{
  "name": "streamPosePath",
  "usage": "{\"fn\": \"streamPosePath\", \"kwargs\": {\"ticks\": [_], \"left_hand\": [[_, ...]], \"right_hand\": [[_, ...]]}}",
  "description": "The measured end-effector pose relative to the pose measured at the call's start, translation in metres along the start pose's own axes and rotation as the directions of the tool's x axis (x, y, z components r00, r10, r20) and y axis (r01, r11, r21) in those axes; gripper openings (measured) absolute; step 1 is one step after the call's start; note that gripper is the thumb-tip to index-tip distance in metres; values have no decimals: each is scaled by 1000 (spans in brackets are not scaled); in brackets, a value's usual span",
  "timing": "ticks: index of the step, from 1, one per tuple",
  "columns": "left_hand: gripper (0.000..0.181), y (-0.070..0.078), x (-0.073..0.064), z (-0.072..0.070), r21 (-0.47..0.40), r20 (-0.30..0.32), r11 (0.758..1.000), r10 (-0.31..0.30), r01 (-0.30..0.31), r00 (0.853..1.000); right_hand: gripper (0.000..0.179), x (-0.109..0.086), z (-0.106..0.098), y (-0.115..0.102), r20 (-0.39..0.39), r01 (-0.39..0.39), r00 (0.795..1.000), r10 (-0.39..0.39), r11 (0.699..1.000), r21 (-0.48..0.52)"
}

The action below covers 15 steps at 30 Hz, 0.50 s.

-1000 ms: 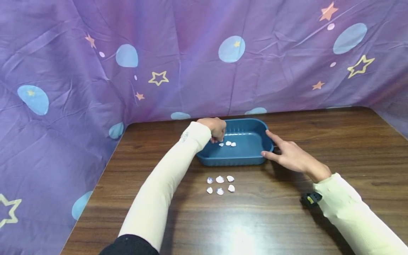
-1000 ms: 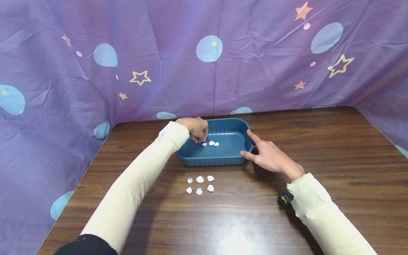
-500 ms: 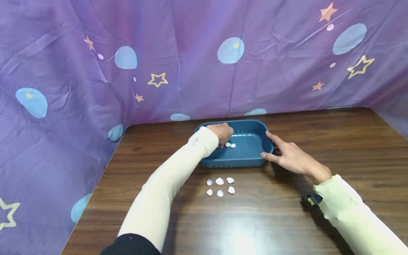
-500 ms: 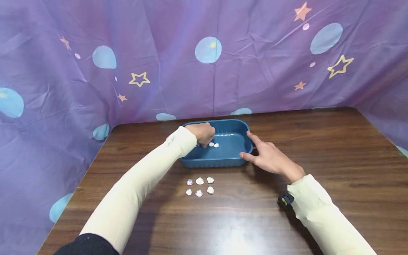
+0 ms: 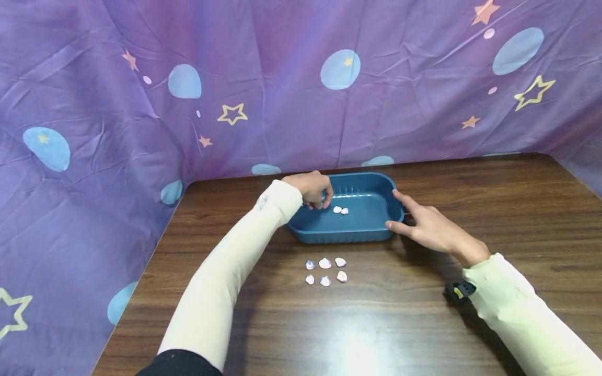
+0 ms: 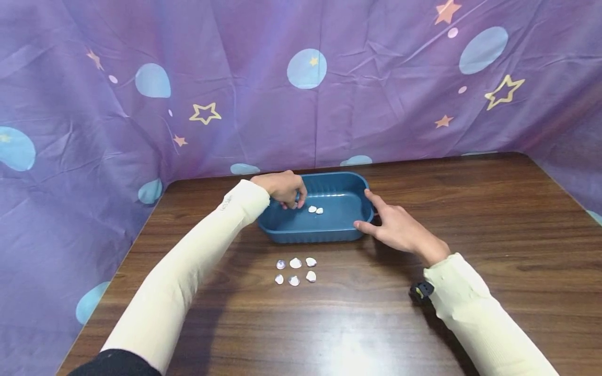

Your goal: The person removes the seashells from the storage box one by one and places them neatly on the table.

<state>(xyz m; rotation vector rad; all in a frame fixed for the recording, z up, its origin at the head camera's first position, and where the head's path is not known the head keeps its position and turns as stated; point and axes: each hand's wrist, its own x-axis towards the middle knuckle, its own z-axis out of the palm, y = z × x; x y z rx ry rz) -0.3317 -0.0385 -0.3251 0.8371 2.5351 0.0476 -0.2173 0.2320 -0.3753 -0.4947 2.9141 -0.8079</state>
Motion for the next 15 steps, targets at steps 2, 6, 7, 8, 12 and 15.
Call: {"fn": "streamPosePath", "kwargs": {"ticks": [2, 6, 7, 8, 12, 15], "left_hand": [[17, -2, -3, 0, -20, -2, 1000, 12, -12, 1000], [14, -3, -7, -3, -34, -40, 998, 59, -61, 997], [13, -3, -8, -4, -39, -52, 996, 73, -75, 996], [13, -3, -9, -5, -41, -63, 995, 87, -90, 994], [14, -3, -14, -11, -54, -96, 990, 124, -129, 988], [14, -2, -17, -14, -52, -112, 988, 140, -146, 984]], "right_hand": [[86, 0, 0, 0, 0, -2, 1000, 2, 1000, -1], [86, -1, 0, 0, 5, -5, 1000, 5, 1000, 2], [86, -1, 0, 1, 8, -4, 1000, 4, 1000, 2], [86, -1, 0, 0, 9, -4, 1000, 4, 1000, 4], [86, 0, 0, 0, 10, 1, 1000, -1, 1000, 0], [85, 0, 0, -1, 3, 3, 1000, -3, 1000, -3]]}}
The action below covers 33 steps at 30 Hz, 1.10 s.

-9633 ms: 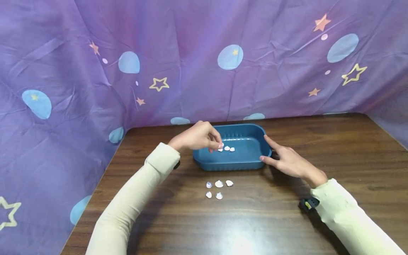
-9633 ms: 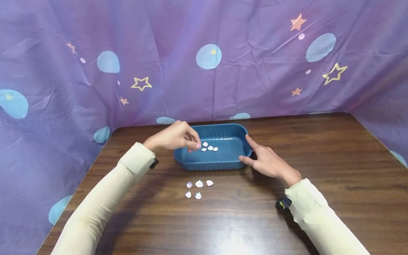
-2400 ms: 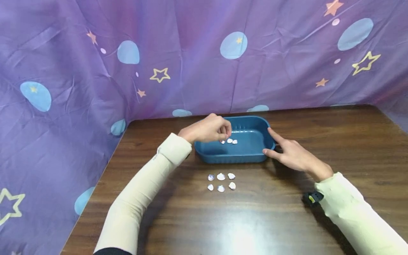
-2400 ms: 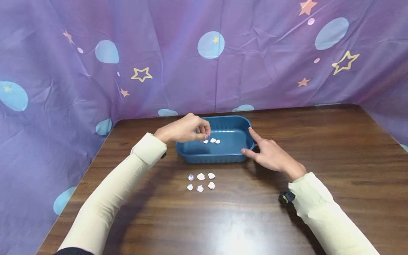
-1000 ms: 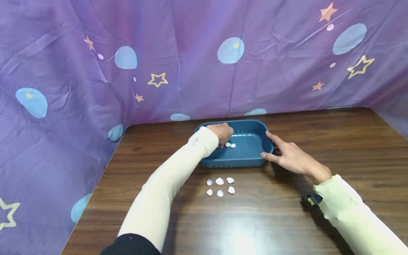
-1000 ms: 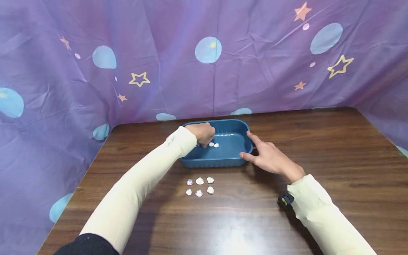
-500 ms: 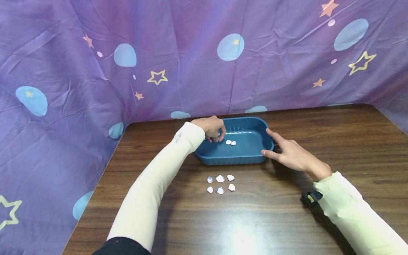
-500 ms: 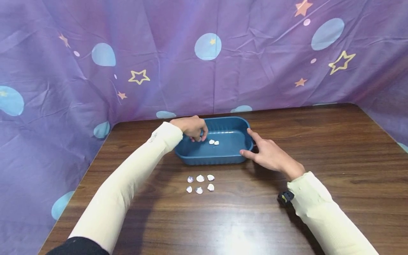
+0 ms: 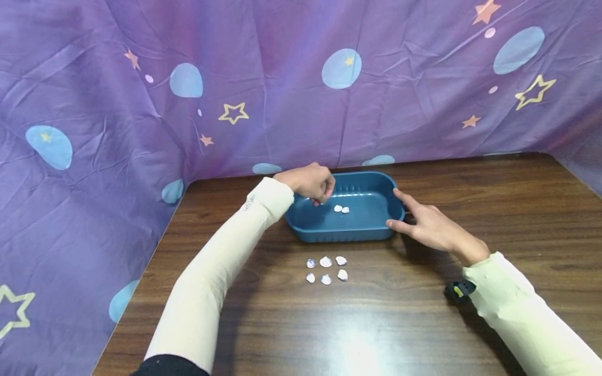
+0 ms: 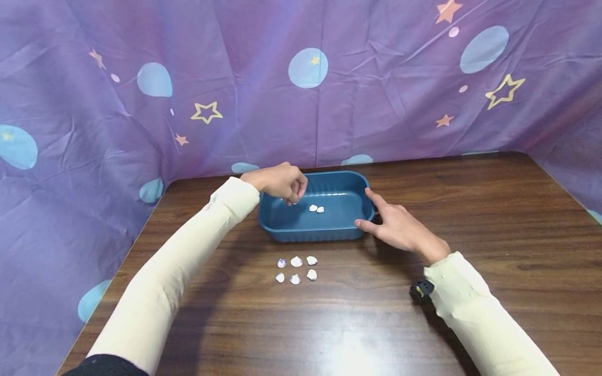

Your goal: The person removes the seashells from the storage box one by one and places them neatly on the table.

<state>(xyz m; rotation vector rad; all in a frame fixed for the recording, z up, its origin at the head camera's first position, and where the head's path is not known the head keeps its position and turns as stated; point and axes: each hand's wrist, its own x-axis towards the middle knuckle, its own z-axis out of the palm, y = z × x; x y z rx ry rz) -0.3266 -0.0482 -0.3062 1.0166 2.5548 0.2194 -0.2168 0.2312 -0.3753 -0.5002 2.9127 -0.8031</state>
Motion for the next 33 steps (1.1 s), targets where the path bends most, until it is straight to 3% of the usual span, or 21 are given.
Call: {"fn": "streamPosePath", "kwargs": {"ticks": [6, 11, 17, 22, 33], "left_hand": [[8, 5, -8, -1, -87, 0, 996, 34, -33, 999], [16, 9, -16, 0, -100, -32, 990, 98, -100, 995], [17, 20, -24, 6, -66, -121, 980, 181, -190, 976], [11, 32, -29, 13, -73, -147, 963, 245, -258, 958], [6, 43, -42, 21, -88, -152, 958, 259, -274, 954]], "right_hand": [[84, 0, 1, 0, -9, 8, 1000, -8, 1000, 9], [84, 0, 1, 0, -5, 4, 1000, -4, 1000, 8], [85, 0, 1, 0, -3, -2, 1000, 2, 1000, 6], [85, 0, 1, 0, -3, -3, 1000, 3, 1000, 9], [85, -1, 0, 0, -2, 2, 1000, -2, 1000, 5]]}}
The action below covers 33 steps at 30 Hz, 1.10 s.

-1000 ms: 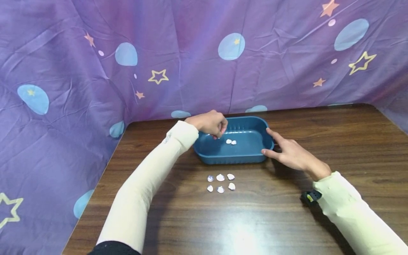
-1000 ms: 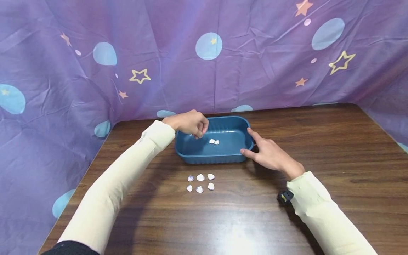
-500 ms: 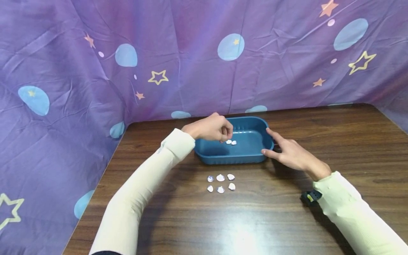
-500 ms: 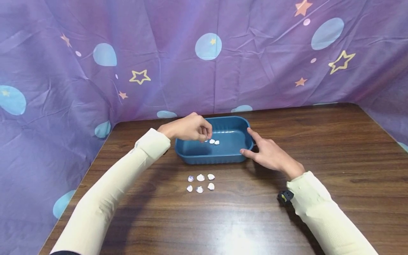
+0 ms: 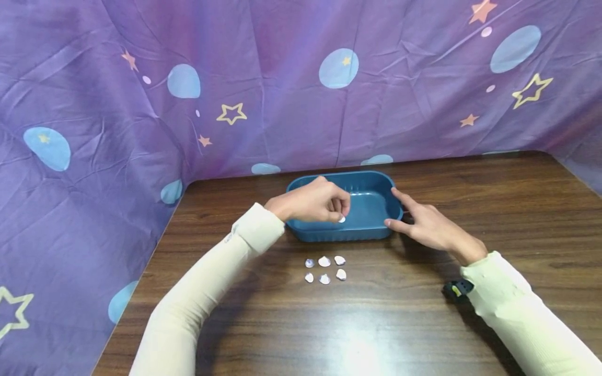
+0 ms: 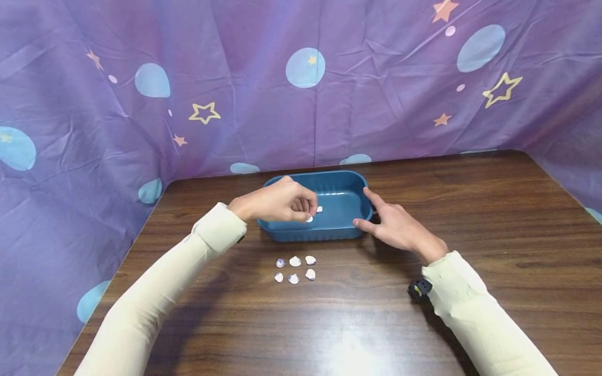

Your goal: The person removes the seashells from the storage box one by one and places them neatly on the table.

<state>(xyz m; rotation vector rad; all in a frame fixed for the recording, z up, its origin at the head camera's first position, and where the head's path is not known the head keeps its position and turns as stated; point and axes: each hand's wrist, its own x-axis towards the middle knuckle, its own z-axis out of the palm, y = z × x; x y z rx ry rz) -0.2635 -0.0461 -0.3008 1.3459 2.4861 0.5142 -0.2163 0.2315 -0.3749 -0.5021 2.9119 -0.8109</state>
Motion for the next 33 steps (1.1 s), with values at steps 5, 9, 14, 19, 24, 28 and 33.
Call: {"fn": "streamPosePath", "kwargs": {"ticks": [5, 9, 14, 19, 24, 28, 33], "left_hand": [[6, 4, -7, 6, 23, 5, 999, 30, -30, 1000], [6, 5, -13, 13, 34, -23, 998, 58, -58, 998], [8, 5, -18, 22, 57, -75, 992, 119, -115, 990], [8, 7, -20, 28, 58, -87, 988, 149, -145, 985], [8, 11, -21, 35, 55, -75, 986, 158, -154, 985], [7, 15, -21, 44, 50, -62, 986, 161, -158, 985], [7, 19, -19, 57, 106, -40, 983, 157, -152, 987]], "right_hand": [[85, 0, 0, 1, 0, -4, 1000, 4, 1000, -5], [85, -1, 1, -1, 7, -5, 1000, 5, 1000, 0], [85, -1, 1, -1, 9, -3, 1000, 3, 1000, 4], [85, -1, 0, -1, 3, -7, 1000, 7, 1000, 2], [85, 0, 0, 0, -2, -6, 1000, 6, 1000, 2], [85, 1, -1, 0, -4, -4, 1000, 4, 1000, 3], [85, 1, 0, 0, -2, -1, 1000, 1, 1000, 12]]}}
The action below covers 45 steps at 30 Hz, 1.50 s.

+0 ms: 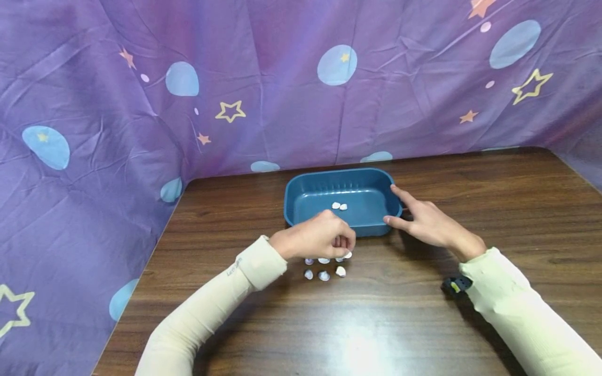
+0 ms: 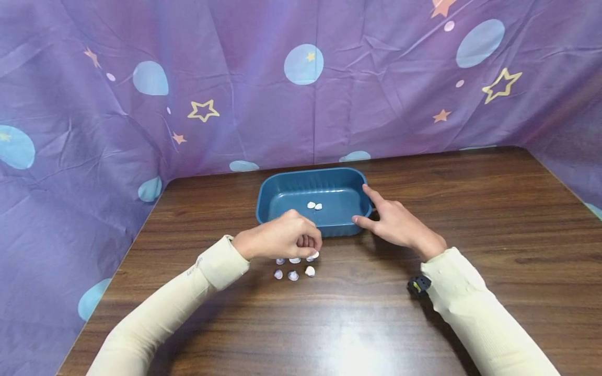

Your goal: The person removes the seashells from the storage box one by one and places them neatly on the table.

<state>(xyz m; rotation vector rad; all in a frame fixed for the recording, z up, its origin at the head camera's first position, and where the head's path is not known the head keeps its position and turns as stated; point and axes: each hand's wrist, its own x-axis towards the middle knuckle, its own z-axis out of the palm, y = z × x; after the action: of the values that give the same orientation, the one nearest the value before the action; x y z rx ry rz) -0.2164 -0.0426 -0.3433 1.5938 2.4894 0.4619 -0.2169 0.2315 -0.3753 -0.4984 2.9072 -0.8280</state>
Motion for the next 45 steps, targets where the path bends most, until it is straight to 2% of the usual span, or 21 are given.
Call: {"fn": "streamPosePath", "kwargs": {"ticks": [6, 14, 21, 28, 32, 36, 40, 45], "left_hand": [[8, 3, 2, 13, 115, 17, 992, -46, 44, 999], [15, 7, 8, 26, 256, -22, 960, -114, 115, 993], [16, 10, 15, 33, 309, -29, 944, -113, 116, 993], [18, 13, 19, 42, 420, -83, 891, -152, 173, 985], [16, 15, 19, 45, 443, -111, 873, -174, 205, 978], [13, 14, 19, 45, 466, -117, 860, -172, 207, 978], [12, 14, 19, 45, 469, -120, 860, -164, 202, 979], [12, 16, 19, 42, 455, -123, 861, -192, 227, 974]], "right_hand": [[85, 0, 1, 0, 4, -2, 1000, 2, 1000, 2], [86, 0, 0, 0, 15, -10, 1000, 10, 1000, -8], [85, 0, 0, -1, 7, -7, 1000, 7, 1000, -5], [85, 0, 0, 0, 3, -6, 1000, 6, 1000, -2], [85, 0, 0, -1, 1, -3, 1000, 3, 1000, -3], [85, 0, 0, -1, 2, -7, 1000, 7, 1000, -1], [86, 1, 0, 0, 9, -10, 1000, 10, 1000, 2], [86, 1, 1, 0, 8, -9, 1000, 9, 1000, -1]]}}
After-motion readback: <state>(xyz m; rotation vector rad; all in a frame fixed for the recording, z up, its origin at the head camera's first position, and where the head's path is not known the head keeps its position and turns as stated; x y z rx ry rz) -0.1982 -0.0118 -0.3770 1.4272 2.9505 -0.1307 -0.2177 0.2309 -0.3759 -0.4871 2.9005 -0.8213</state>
